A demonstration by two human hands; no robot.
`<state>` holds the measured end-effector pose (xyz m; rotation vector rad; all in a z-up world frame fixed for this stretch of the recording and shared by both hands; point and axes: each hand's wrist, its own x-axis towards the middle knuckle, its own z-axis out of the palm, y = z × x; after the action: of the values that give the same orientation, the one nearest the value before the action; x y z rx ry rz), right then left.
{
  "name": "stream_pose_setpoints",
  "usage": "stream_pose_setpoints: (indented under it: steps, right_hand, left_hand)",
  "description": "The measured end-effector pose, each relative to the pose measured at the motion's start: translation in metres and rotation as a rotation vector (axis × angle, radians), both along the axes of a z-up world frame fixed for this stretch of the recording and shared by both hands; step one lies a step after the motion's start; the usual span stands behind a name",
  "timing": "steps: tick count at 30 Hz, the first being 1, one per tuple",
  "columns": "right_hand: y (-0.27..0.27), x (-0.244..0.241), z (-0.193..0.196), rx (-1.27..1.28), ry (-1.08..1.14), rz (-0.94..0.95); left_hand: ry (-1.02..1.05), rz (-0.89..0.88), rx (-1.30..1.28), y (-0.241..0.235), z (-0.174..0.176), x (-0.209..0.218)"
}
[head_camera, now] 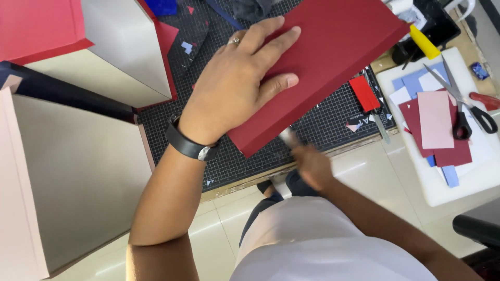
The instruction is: Applying glue to the inner edges of a red box lid and trimming the lining material to fit.
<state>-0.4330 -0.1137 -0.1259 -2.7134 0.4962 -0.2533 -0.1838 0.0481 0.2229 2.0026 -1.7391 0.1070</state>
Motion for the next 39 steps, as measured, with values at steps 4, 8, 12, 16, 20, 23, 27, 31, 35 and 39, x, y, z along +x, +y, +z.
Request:
stream_pose_setpoints:
  steps: [4, 8, 12, 16, 20, 23, 27, 31, 35, 39]
  right_hand:
    - [-0.025, 0.000, 0.015, -0.670, -0.173, 0.002]
    - [-0.072, 0.006, 0.000, -0.357, 0.160, -0.251]
    - [-0.025, -0.002, 0.004, -0.295, 0.001, -0.095]
    - [-0.057, -0.006, 0.001, -0.460, -0.005, -0.175]
    - [-0.070, 0.009, 0.010, -0.142, 0.279, -0.307]
    - [-0.080, 0.032, 0.072, 0.249, 0.390, -0.301]
    - [-0.070, 0.025, 0.055, 0.688, 0.339, -0.381]
    - [0.013, -0.001, -0.001, -0.396, 0.089, -0.061]
    - [-0.026, -0.004, -0.009, -0.519, -0.154, 0.039]
    - [-0.025, 0.001, -0.024, -0.665, -0.226, -0.107]
  left_hand:
    - [0.007, -0.018, -0.007, 0.002, -0.006, -0.003]
    - [-0.018, -0.011, -0.002, 0.002, -0.007, -0.001]
    - [0.002, -0.006, 0.009, 0.002, -0.005, -0.003]
    - [0.007, -0.005, 0.037, 0.003, -0.007, -0.004]
    - [0.033, -0.045, 0.017, 0.004, -0.005, 0.002]
    - [0.015, -0.048, 0.021, 0.006, -0.005, 0.004]
    - [-0.010, -0.034, -0.027, 0.004, -0.013, 0.000]
    - [-0.040, 0.007, -0.034, 0.000, -0.013, 0.000]
    - [-0.025, 0.000, -0.042, 0.001, -0.015, -0.003]
    - [-0.077, 0.010, -0.058, 0.000, -0.018, 0.000]
